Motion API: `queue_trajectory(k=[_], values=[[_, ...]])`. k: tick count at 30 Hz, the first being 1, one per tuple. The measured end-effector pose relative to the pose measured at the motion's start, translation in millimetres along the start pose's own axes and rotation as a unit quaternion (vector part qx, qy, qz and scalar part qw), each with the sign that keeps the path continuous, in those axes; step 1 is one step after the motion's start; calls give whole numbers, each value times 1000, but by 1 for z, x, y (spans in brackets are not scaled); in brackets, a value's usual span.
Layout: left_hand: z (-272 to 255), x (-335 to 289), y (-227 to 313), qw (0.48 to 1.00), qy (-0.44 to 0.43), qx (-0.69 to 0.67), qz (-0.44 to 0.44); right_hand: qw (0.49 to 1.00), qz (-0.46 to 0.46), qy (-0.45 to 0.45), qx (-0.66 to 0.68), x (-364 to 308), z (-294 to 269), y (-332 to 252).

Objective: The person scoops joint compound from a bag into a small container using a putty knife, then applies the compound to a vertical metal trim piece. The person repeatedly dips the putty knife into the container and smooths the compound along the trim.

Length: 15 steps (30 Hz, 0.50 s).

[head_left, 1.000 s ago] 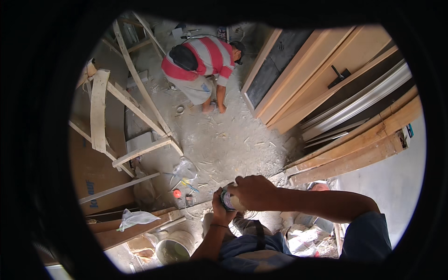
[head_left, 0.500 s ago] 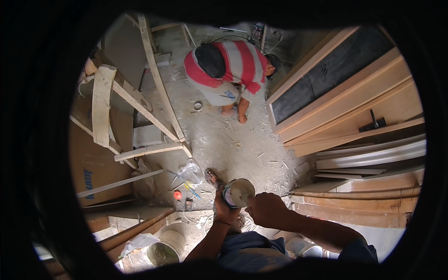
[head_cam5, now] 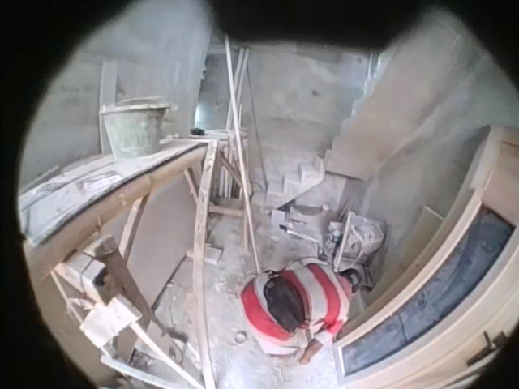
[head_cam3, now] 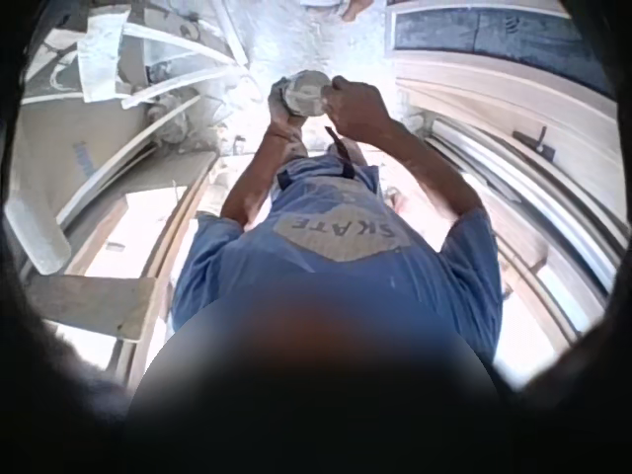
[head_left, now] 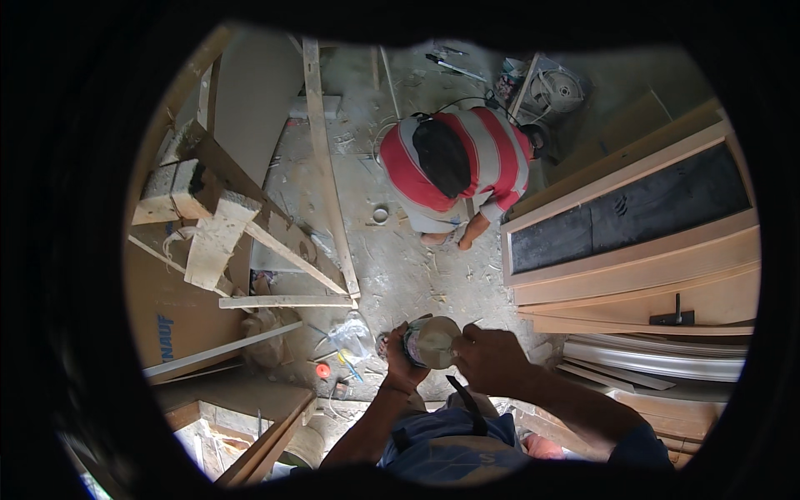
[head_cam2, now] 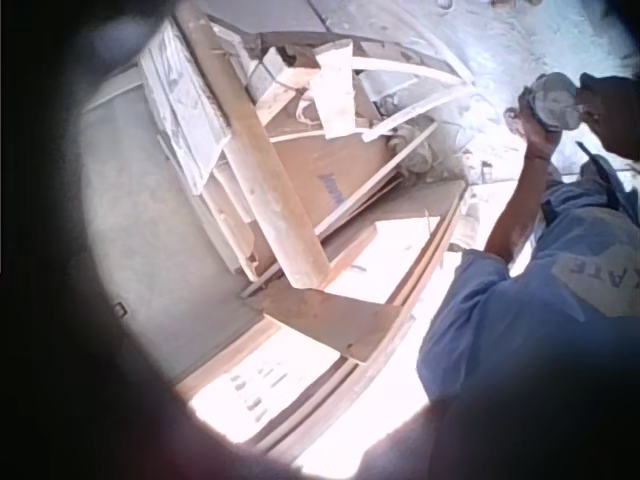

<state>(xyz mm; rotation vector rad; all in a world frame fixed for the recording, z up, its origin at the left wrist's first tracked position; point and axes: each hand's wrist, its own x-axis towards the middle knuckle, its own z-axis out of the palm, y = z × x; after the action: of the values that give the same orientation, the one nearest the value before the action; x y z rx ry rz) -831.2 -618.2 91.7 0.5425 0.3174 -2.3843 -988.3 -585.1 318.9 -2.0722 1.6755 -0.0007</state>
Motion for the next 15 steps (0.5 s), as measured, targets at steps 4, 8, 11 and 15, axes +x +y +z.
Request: queue_trajectory(k=[4,8,11,15], values=[[17,5,16,1000,-2,-21,-7,987,-103,83,-94,37,-21,16],[26,11,39,999,-5,-23,49,990,-26,-80,-111,45,-15,-3],[21,13,48,997,-14,-17,76,989,-68,-101,-85,52,-17,-8],[16,22,55,998,-26,-10,61,958,-266,18,-107,89,-37,4]])
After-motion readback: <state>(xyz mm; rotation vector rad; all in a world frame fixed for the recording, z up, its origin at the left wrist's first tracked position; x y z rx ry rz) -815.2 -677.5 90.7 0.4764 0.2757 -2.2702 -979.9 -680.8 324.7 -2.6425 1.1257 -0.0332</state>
